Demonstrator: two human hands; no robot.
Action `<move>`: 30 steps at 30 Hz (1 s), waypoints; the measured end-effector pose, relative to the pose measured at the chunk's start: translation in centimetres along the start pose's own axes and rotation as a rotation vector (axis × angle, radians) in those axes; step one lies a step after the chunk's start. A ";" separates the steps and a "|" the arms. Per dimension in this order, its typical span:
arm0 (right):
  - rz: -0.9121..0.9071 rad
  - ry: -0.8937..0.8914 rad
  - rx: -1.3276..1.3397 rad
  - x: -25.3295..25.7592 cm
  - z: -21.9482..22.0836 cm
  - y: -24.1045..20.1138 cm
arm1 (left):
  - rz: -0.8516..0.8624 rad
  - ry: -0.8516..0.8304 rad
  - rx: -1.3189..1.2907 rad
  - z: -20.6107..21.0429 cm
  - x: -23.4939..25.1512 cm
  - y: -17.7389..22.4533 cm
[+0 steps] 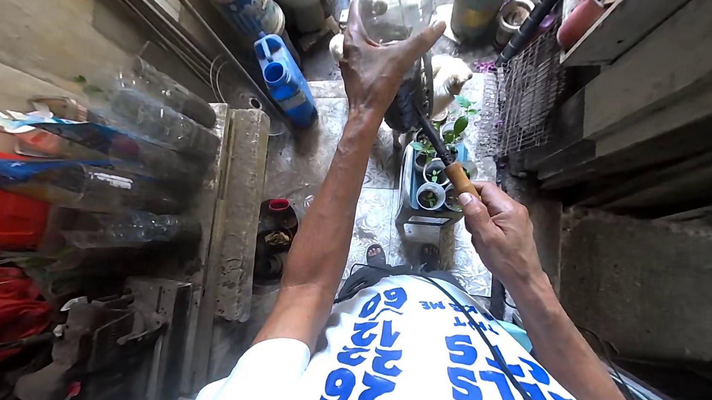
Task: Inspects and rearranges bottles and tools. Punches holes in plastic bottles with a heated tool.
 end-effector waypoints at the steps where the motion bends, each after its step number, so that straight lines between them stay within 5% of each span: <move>1: 0.001 -0.002 0.004 -0.1 0.0 0.1 | -0.006 -0.002 0.002 0.0 0.0 0.0; 30: 0.004 0.013 -0.025 -0.1 1.1 -0.1 | -0.045 0.049 0.111 -0.8 -1.9 -0.7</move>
Point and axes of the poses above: each hand's wrist, its own x-axis towards the middle knuckle, its own z-axis out of the palm, y = z × x, the point moved 8 cm from there along x, towards the middle knuckle, and after that the axes turned 3 degrees about y, right-handed, at the moved point
